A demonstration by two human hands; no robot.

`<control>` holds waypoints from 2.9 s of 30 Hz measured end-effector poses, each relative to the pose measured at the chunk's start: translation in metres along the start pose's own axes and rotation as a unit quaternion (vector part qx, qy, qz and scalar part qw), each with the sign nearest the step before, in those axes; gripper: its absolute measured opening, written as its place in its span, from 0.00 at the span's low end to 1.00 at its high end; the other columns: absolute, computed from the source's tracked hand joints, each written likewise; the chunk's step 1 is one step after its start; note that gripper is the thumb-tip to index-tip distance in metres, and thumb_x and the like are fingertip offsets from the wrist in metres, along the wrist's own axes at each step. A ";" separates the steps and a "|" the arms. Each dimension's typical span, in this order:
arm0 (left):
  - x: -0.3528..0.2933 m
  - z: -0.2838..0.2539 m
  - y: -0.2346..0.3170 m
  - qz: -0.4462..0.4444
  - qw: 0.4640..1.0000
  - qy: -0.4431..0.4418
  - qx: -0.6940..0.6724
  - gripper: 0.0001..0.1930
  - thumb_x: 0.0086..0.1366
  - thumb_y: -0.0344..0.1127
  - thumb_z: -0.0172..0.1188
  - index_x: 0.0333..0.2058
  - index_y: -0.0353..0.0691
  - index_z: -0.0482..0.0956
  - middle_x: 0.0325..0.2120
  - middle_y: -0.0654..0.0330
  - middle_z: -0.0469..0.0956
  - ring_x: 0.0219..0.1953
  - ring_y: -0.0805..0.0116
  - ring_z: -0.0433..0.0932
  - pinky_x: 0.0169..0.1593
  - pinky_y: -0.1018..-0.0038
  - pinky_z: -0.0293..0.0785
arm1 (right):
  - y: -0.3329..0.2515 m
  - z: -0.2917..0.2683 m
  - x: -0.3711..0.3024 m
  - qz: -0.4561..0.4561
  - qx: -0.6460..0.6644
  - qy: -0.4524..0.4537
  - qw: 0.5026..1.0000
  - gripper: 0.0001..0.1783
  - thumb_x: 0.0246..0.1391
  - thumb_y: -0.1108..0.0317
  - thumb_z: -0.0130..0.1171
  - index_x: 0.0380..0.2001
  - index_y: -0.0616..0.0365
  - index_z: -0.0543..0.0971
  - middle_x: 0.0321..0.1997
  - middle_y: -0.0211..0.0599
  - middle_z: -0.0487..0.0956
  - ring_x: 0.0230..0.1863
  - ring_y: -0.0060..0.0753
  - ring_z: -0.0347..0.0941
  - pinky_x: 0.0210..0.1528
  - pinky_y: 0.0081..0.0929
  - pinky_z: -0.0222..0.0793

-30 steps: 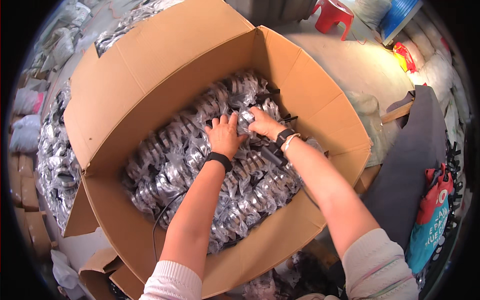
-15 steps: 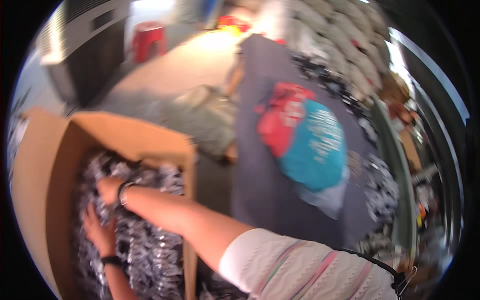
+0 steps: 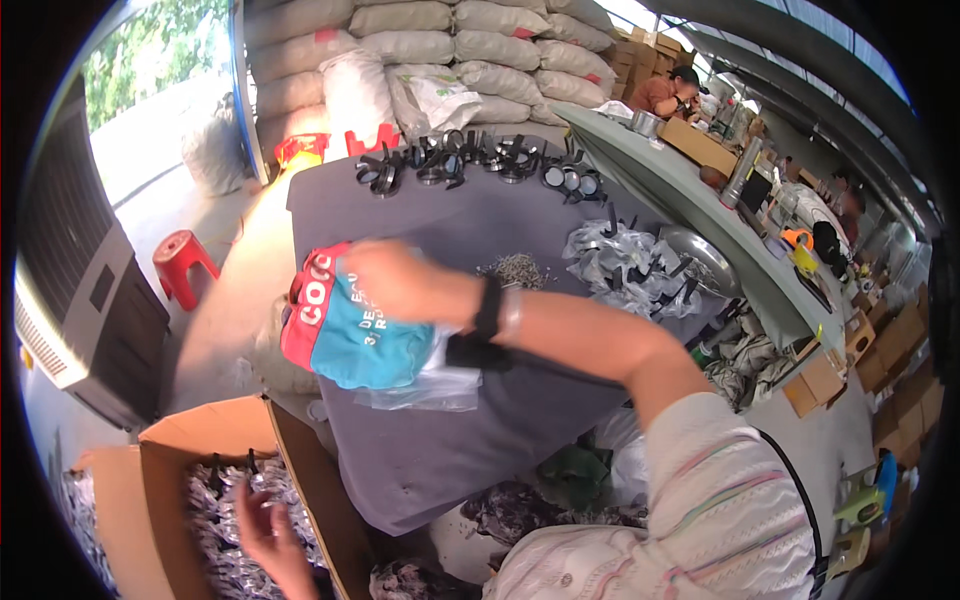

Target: Packing small mechanical or plastic components into plastic bags and placing them into cardboard boxes.

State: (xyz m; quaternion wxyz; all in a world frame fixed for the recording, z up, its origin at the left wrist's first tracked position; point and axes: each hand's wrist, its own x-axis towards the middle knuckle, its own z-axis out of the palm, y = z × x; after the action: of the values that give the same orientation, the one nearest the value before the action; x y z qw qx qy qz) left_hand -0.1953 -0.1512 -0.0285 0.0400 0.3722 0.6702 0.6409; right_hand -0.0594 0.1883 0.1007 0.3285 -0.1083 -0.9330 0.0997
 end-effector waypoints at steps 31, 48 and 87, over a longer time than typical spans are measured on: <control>-0.070 0.272 0.126 0.233 0.948 -0.210 0.056 0.34 0.52 0.34 0.64 0.58 0.36 0.61 0.56 0.41 0.61 0.58 0.40 0.59 0.60 0.55 0.56 | -0.014 -0.093 -0.228 0.219 0.200 -0.186 0.937 0.16 0.44 0.61 0.58 0.24 0.67 0.74 0.23 0.55 0.76 0.26 0.52 0.75 0.29 0.39 0.68; -0.073 0.293 0.115 0.205 0.964 -0.168 0.019 0.16 0.45 0.33 0.67 0.36 0.42 0.77 0.39 0.50 0.70 0.43 0.49 0.69 0.43 0.60 0.70 | 0.148 -0.182 -0.223 0.383 -0.394 -0.144 0.823 0.08 0.44 0.70 0.54 0.27 0.55 0.82 0.34 0.42 0.82 0.36 0.48 0.79 0.43 0.59 0.65; -0.067 0.308 0.137 0.183 0.957 -0.191 0.119 0.28 0.46 0.39 0.69 0.49 0.48 0.76 0.44 0.51 0.71 0.44 0.51 0.70 0.45 0.62 0.70 | 0.073 -0.124 -0.228 0.267 -0.020 -0.046 0.962 0.12 0.48 0.64 0.54 0.28 0.65 0.77 0.27 0.48 0.78 0.32 0.50 0.76 0.35 0.41 0.67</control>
State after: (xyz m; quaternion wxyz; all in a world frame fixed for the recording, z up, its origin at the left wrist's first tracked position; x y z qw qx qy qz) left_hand 0.0773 0.0538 0.0110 0.0045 0.6063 0.6420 0.4693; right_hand 0.2028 0.2116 0.0411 0.2447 -0.3555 -0.8859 0.1700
